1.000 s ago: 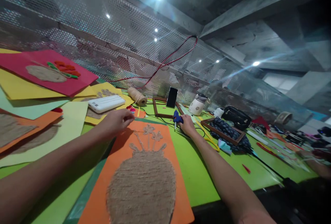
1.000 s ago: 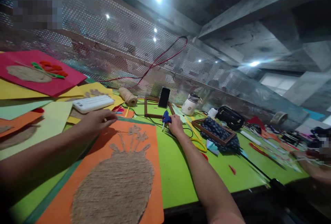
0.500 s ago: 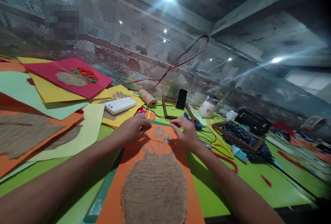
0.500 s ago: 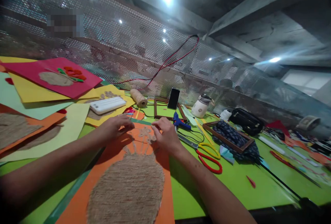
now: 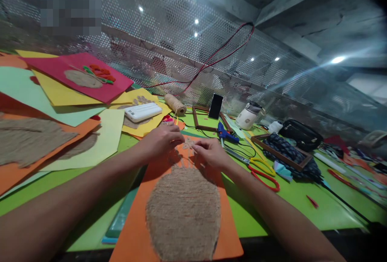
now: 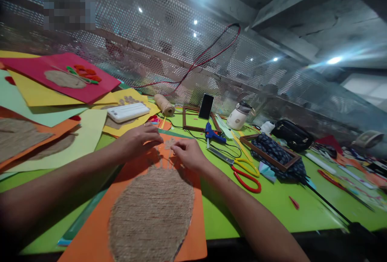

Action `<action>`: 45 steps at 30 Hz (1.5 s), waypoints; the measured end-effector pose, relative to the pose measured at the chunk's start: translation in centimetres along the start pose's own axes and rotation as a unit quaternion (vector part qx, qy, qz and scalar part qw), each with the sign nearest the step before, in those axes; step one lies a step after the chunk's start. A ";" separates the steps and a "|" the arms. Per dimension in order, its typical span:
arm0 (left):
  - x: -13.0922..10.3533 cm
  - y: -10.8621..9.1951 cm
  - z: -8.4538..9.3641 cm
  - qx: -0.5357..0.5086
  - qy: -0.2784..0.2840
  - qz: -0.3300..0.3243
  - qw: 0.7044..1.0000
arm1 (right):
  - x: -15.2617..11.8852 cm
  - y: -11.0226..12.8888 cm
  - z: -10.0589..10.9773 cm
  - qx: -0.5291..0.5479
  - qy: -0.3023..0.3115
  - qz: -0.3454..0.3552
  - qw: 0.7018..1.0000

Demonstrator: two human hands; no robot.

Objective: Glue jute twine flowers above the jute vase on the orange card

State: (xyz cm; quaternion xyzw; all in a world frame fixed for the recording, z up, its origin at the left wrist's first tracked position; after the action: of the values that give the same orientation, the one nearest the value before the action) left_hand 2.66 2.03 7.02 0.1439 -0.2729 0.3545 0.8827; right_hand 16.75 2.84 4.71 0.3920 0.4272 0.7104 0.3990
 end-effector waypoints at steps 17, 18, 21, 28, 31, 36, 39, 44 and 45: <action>-0.1 0.4 -0.2 -0.028 0.008 0.024 0.999 | -0.8 -1.3 -1.2 0.169 0.009 -0.125 0.978; -0.1 0.4 -0.2 -0.027 0.009 0.027 0.999 | -0.8 -1.3 -1.3 0.169 0.010 -0.123 0.978; -0.2 0.6 -0.4 -0.020 0.021 0.037 0.999 | -0.9 -1.3 -1.4 0.170 0.003 -0.121 0.978; -0.4 1.5 -1.1 -0.031 0.051 0.114 0.992 | -0.7 -1.8 -2.0 0.177 -0.008 -0.139 0.974; -0.6 2.2 -1.7 -0.015 0.077 0.162 0.984 | 0.4 -2.4 -2.0 0.133 -0.031 -0.166 0.977; -1.0 3.0 -2.4 0.007 0.091 0.185 0.978 | 2.6 -2.8 -1.3 0.051 -0.091 -0.151 0.983; -1.3 3.5 -2.8 -0.002 0.106 0.217 0.970 | 3.2 -3.1 -1.5 0.028 -0.107 -0.147 0.983; -1.2 3.1 -3.0 -0.018 0.127 0.243 0.961 | 3.9 -3.4 -1.7 -0.024 -0.128 -0.154 0.979; -1.1 2.9 -3.0 -0.021 0.131 0.240 0.962 | 4.1 -3.5 -1.7 -0.034 -0.130 -0.156 0.979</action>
State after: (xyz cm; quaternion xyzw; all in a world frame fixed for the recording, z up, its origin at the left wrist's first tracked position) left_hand 1.09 4.78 4.13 0.0082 -0.1888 0.5662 0.8023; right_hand 14.50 7.15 1.84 0.3961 0.4031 0.5962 0.5702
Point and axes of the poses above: each hand's wrist, its own x-axis towards the middle knuckle, its own z-axis out of the back of the hand, y = z × x, the point moved 9 cm from there along x, towards the middle knuckle, and after that the axes turned 15 degrees about x, right-handed, at the moved point
